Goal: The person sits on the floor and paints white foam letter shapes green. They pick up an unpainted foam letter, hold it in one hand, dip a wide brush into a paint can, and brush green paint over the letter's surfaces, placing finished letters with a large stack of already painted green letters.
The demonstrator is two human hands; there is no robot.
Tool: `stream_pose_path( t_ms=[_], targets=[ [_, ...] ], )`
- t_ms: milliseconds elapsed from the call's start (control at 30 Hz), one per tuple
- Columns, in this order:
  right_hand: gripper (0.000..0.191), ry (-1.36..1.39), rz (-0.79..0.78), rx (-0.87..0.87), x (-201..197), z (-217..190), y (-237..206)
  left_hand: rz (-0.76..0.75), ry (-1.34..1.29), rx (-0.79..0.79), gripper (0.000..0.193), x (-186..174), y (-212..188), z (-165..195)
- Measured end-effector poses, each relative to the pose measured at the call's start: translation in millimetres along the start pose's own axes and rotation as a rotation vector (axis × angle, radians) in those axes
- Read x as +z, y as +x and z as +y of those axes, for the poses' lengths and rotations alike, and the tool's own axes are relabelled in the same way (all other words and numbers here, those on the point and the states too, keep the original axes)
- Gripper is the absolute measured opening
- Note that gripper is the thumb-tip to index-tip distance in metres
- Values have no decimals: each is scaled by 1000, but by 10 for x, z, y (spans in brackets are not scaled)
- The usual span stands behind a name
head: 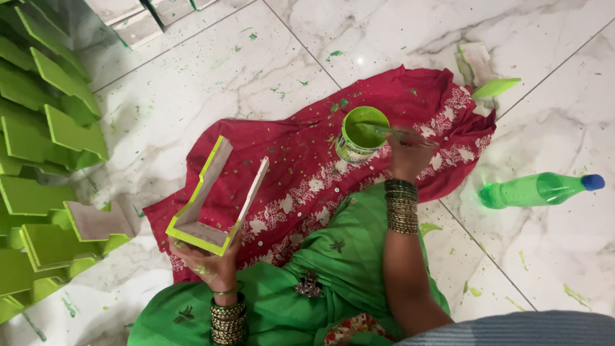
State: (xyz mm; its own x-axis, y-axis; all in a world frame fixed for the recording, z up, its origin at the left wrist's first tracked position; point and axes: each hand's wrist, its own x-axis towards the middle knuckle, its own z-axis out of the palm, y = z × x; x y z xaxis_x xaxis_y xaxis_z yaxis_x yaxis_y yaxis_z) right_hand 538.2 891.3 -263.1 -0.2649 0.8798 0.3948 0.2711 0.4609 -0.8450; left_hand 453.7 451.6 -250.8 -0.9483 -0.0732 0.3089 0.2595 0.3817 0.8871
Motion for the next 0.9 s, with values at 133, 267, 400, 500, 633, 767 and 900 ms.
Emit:
stream_pose_path(
  t_ms=[133,267,400,500,633,767,900],
  targets=[
    [24,349,48,36,-268,-25,90,4,-55,36,125,33,17,-35],
    [28,539,81,156,-545,20,127,15,-56,19,126,59,35,-74],
    [28,333,127,29,-709,248,163,20,-175,29,128,120,62,-126],
    [35,727,138,166,-712,497,280,17,-317,-47,125,168,68,-157],
    [50,657,141,128,-783,748,398,35,-252,-57,125,195,60,-141],
    [36,574,137,-73,-780,622,415,30,-290,5,127,195,75,-83],
    [34,884,3,92,-940,147,266,13,-395,-8,123,192,80,-30]
  ],
)
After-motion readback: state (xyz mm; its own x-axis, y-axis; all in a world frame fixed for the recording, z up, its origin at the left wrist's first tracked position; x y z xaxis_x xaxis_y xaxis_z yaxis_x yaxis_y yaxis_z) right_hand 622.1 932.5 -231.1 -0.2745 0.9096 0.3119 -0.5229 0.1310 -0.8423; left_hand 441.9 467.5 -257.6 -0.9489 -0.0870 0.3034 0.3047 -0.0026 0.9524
